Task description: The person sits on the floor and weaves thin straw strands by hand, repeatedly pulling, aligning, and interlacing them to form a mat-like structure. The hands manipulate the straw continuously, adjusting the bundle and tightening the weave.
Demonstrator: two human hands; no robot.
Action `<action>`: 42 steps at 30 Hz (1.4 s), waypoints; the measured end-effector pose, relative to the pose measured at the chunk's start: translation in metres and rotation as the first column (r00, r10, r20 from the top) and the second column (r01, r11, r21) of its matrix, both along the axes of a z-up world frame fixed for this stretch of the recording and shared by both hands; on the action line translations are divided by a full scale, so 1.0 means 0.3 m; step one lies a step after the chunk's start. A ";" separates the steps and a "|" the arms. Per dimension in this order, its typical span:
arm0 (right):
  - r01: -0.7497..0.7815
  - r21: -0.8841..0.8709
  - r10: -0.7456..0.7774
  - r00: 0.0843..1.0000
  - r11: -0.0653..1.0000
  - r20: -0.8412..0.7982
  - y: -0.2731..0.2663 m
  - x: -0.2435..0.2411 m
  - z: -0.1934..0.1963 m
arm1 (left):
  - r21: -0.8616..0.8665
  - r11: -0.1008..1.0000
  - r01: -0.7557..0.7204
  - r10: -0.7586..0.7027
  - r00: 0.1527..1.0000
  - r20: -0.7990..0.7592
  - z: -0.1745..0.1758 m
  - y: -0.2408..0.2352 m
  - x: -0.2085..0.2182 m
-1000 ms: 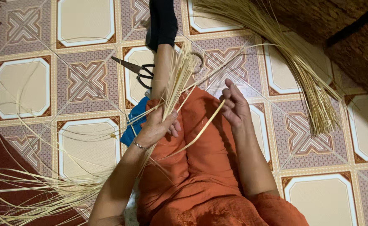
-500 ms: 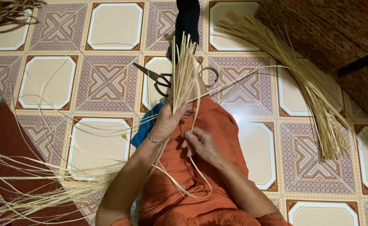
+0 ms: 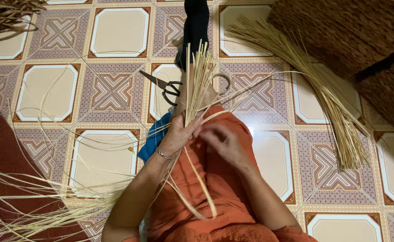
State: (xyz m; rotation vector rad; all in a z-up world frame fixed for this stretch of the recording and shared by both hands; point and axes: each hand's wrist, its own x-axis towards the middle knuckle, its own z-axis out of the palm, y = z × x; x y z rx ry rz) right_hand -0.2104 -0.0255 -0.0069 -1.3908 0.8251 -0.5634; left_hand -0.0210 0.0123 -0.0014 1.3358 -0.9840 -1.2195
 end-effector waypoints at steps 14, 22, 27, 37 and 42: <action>0.357 0.015 -0.342 0.881 0.934 0.327 -0.060 -0.031 -0.027 | 0.120 0.982 0.148 -0.146 0.989 -0.022 -0.003 0.001 -0.050; 0.309 -0.021 -0.275 0.872 0.951 0.405 -0.075 -0.055 -0.021 | 0.154 0.969 0.191 -0.185 0.981 -0.053 0.026 0.007 -0.062; 0.422 0.012 -0.386 0.817 0.907 0.428 -0.105 -0.063 -0.016 | 0.095 0.960 0.265 -0.253 0.960 -0.116 0.011 0.015 -0.064; 0.463 -0.047 -0.409 0.821 0.885 0.399 -0.137 -0.072 -0.050 | 0.051 0.934 0.354 -0.347 0.931 -0.113 -0.096 0.014 -0.050; 0.181 -0.143 -0.127 0.937 0.973 0.325 -0.103 -0.060 -0.018 | 0.114 0.943 0.314 -0.300 0.946 -0.125 -0.114 -0.011 -0.061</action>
